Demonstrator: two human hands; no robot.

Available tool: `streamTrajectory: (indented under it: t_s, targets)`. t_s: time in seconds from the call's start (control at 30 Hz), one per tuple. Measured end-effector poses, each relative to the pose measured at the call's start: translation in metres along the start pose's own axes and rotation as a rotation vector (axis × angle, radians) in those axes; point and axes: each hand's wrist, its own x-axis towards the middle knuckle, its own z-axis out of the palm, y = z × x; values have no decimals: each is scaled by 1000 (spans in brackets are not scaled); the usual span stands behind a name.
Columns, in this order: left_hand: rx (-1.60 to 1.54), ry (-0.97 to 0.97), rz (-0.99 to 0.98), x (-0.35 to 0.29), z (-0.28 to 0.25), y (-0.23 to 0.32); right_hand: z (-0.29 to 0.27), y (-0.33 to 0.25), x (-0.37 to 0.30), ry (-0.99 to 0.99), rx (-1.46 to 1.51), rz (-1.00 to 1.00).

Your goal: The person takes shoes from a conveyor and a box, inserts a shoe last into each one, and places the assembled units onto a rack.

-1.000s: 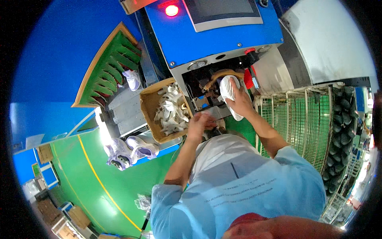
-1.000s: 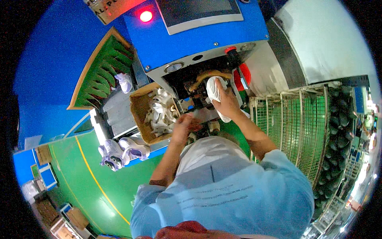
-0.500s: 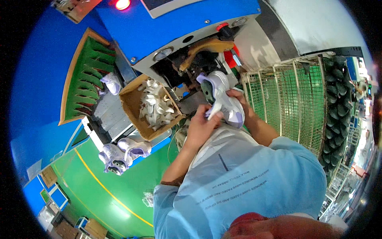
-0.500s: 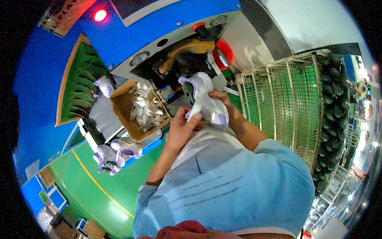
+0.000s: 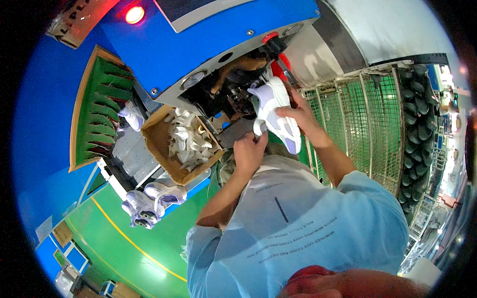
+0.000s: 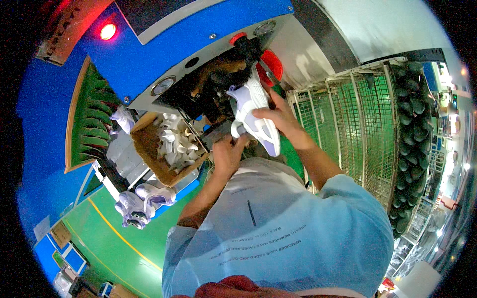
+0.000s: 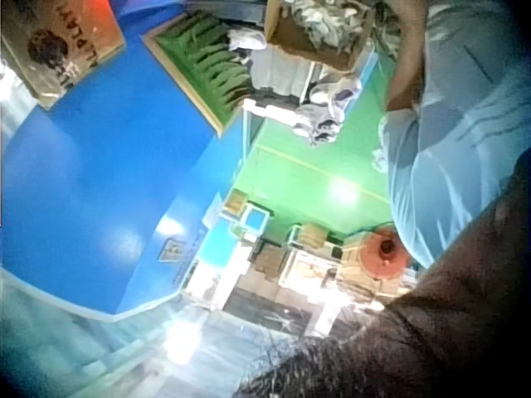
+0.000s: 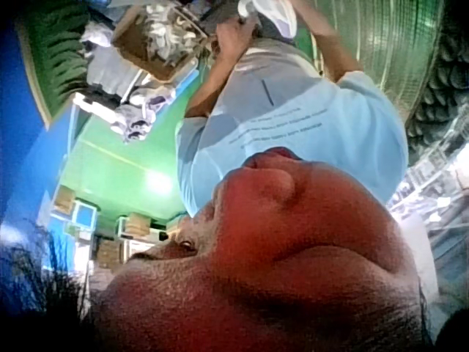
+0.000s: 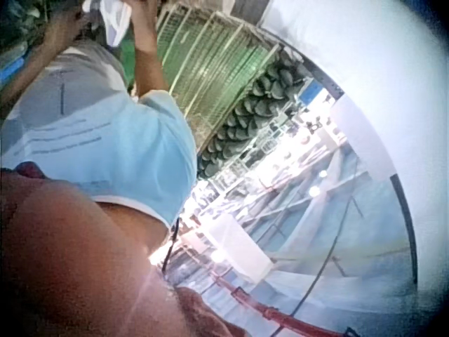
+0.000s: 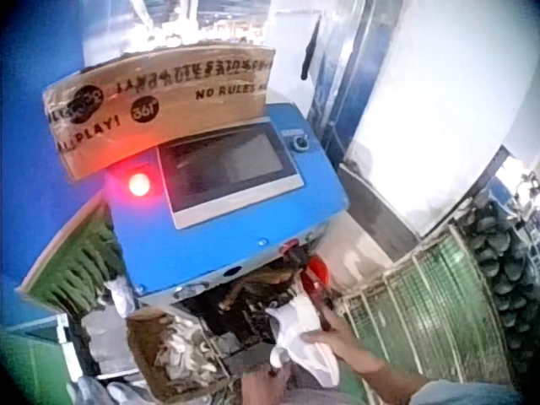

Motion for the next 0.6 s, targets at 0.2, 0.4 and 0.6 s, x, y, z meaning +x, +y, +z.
streamTrajectory:
  t_s: [0.2, 0.4, 0.6]
  targets:
    - [-1150, -95, -795, 47, 36, -2, 39, -15, 41, 123, -885, -89]
    - [-1536, -229, -1043, 45, 104, -75, 82, 7, 58, -69, -1482, -217]
    - [-1309, -201, -1086, 10, 35, -73, 74, 35, 79, 140, -1491, -442]
